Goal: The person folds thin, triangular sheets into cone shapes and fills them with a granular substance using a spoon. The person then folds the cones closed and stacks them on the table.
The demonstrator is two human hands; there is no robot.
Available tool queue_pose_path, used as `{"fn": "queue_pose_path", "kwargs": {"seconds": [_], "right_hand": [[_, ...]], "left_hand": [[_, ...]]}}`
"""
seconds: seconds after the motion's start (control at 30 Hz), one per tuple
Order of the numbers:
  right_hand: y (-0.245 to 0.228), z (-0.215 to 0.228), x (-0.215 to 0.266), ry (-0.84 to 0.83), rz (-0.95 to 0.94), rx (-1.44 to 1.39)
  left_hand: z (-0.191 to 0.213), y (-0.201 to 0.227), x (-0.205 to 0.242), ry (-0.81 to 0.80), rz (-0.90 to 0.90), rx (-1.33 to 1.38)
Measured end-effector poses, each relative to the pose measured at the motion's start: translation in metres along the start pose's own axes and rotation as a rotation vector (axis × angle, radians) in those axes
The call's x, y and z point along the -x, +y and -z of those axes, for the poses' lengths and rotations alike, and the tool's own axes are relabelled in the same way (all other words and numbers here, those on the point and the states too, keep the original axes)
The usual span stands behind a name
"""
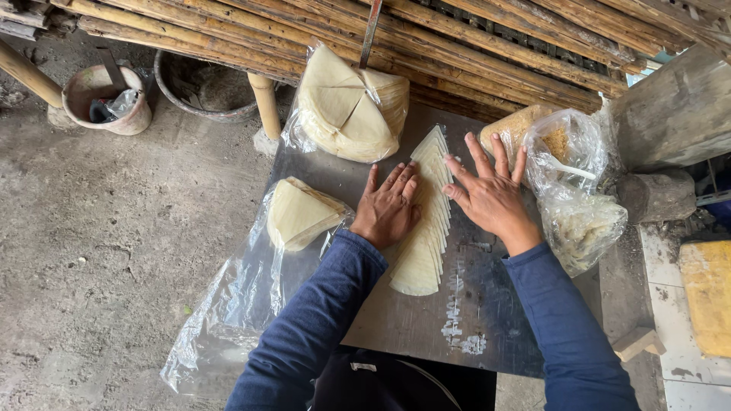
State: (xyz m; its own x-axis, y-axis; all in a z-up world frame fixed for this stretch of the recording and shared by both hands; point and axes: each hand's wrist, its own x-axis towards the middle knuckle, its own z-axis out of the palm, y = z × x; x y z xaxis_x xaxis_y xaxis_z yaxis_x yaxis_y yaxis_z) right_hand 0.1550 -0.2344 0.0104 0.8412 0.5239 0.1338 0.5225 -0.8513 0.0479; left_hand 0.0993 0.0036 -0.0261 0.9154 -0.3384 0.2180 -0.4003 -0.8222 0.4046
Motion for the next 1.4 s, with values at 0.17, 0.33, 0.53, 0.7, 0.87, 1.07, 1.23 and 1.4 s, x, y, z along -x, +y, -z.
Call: {"fn": "queue_pose_path", "kwargs": {"seconds": [0.17, 0.33, 0.53, 0.7, 0.87, 1.07, 1.23, 1.4], "right_hand": [[-0.013, -0.005, 0.006, -0.032, 0.105, -0.003], [-0.008, -0.006, -0.002, 0.06, 0.061, -0.029], [-0.005, -0.007, -0.007, 0.104, 0.005, -0.073], [-0.001, -0.02, -0.013, 0.074, -0.008, -0.146], [0.008, -0.024, -0.024, 0.11, -0.096, -0.115], [0.003, -0.025, -0.022, 0.114, 0.001, -0.041], [0.013, -0.035, -0.037, 0.065, -0.358, -0.301], [0.025, -0.04, -0.069, 0.126, -0.092, -0.67]], "left_hand": [[-0.001, -0.001, 0.001, 0.031, -0.005, 0.015], [0.002, 0.001, 0.001, 0.019, -0.005, -0.006], [0.0, 0.0, 0.001, 0.031, -0.012, -0.018], [-0.002, -0.001, 0.001, 0.023, -0.015, -0.032], [0.001, 0.001, -0.001, -0.004, -0.009, -0.043], [0.001, 0.0, -0.001, -0.009, -0.01, -0.048], [0.0, -0.001, -0.001, -0.006, -0.017, -0.046], [0.001, 0.0, 0.0, 0.002, -0.02, -0.046]]}}
